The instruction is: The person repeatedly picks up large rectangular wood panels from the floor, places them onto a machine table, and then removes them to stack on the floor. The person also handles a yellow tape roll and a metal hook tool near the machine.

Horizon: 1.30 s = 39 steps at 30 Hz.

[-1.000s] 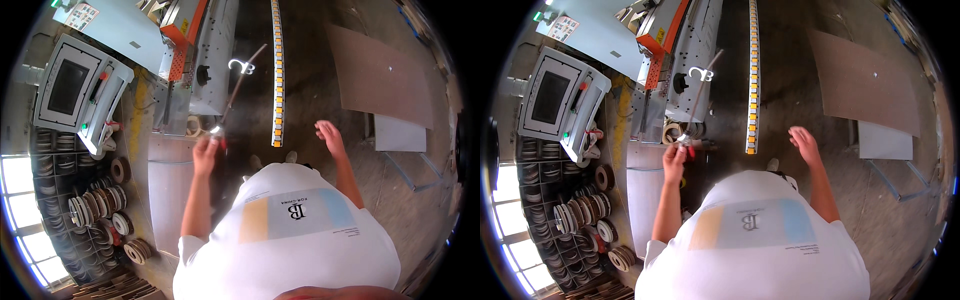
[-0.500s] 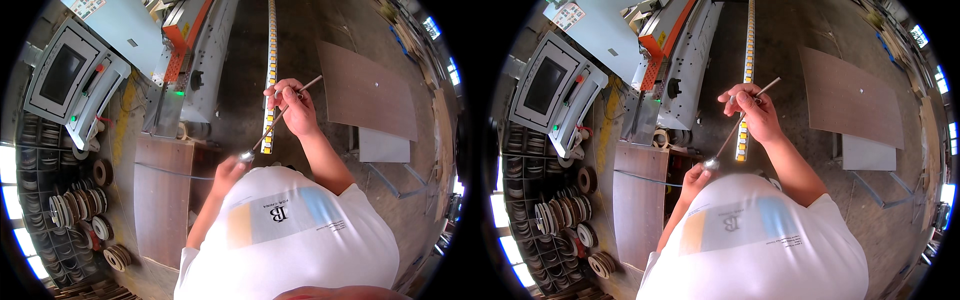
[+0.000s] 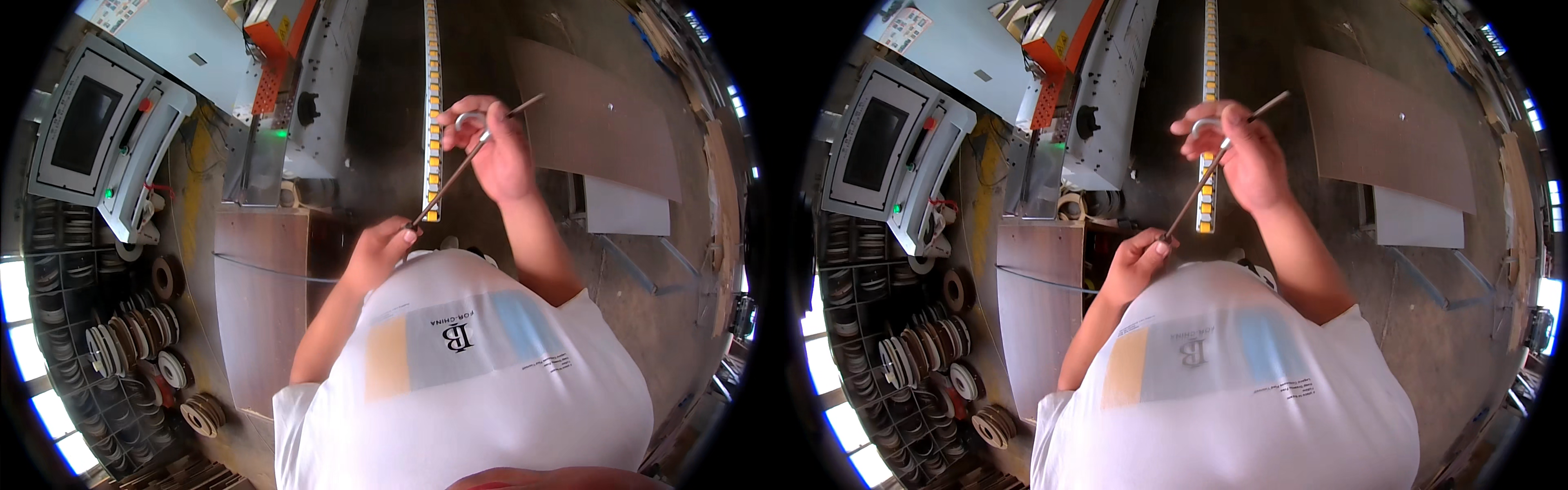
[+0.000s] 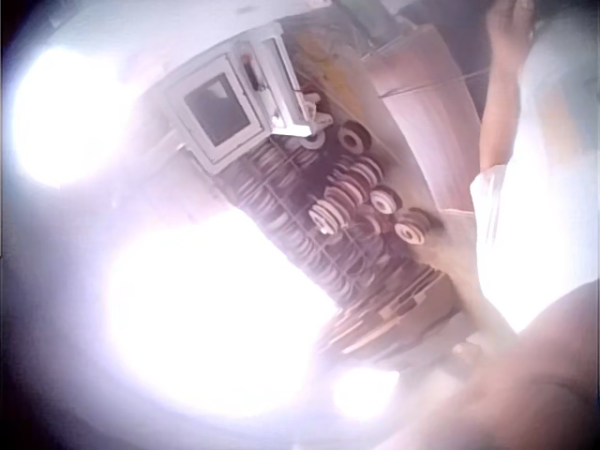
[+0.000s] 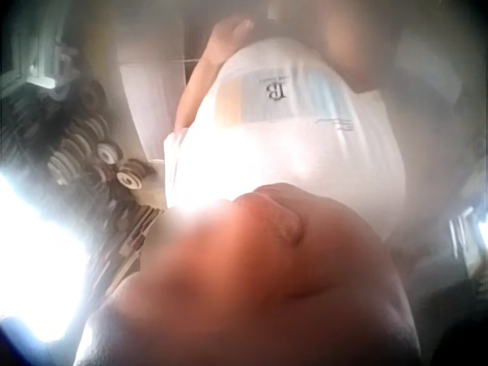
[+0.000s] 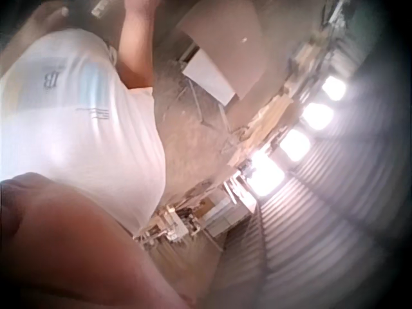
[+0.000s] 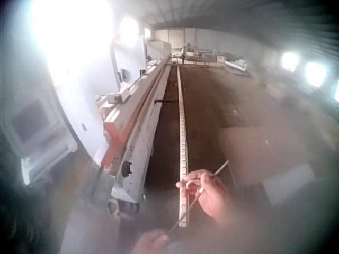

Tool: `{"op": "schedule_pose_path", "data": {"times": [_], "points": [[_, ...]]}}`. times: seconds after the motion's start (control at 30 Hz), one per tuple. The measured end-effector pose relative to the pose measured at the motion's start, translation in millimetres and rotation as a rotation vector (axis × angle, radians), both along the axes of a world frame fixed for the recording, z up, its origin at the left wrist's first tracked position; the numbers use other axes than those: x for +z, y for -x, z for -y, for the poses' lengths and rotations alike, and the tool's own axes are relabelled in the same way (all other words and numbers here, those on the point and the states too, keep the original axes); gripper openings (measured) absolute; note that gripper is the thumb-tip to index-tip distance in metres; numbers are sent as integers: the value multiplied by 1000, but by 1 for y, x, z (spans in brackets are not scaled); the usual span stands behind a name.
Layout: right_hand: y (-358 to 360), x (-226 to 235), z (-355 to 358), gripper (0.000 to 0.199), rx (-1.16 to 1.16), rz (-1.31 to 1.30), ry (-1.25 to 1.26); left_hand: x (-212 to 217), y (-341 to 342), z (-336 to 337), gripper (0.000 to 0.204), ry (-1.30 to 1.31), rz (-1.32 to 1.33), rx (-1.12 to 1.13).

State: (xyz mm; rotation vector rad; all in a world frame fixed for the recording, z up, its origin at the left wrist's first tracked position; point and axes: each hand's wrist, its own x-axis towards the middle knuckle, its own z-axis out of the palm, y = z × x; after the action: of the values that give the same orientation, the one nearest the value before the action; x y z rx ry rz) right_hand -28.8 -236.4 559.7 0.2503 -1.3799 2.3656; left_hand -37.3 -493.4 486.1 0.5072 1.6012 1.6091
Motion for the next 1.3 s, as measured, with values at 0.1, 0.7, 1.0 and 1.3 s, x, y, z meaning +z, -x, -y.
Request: {"op": "schedule_pose_path", "data": {"times": [0.1,0.7,1.0,1.3], "points": [[-10,18,-15,37,-9,-88,-139,8,2,-7,24,-58,71,-87],[-27,-10,53,28,-62,239,-185,13,-4,-31,25,-72,-1,43],[-19,-28,35,67,245,117,-96,35,9,-27,27,-121,-57,-12],[-22,-12,31,19,32,207,-284,53,14,-18,23,-99,76,-25]]}}
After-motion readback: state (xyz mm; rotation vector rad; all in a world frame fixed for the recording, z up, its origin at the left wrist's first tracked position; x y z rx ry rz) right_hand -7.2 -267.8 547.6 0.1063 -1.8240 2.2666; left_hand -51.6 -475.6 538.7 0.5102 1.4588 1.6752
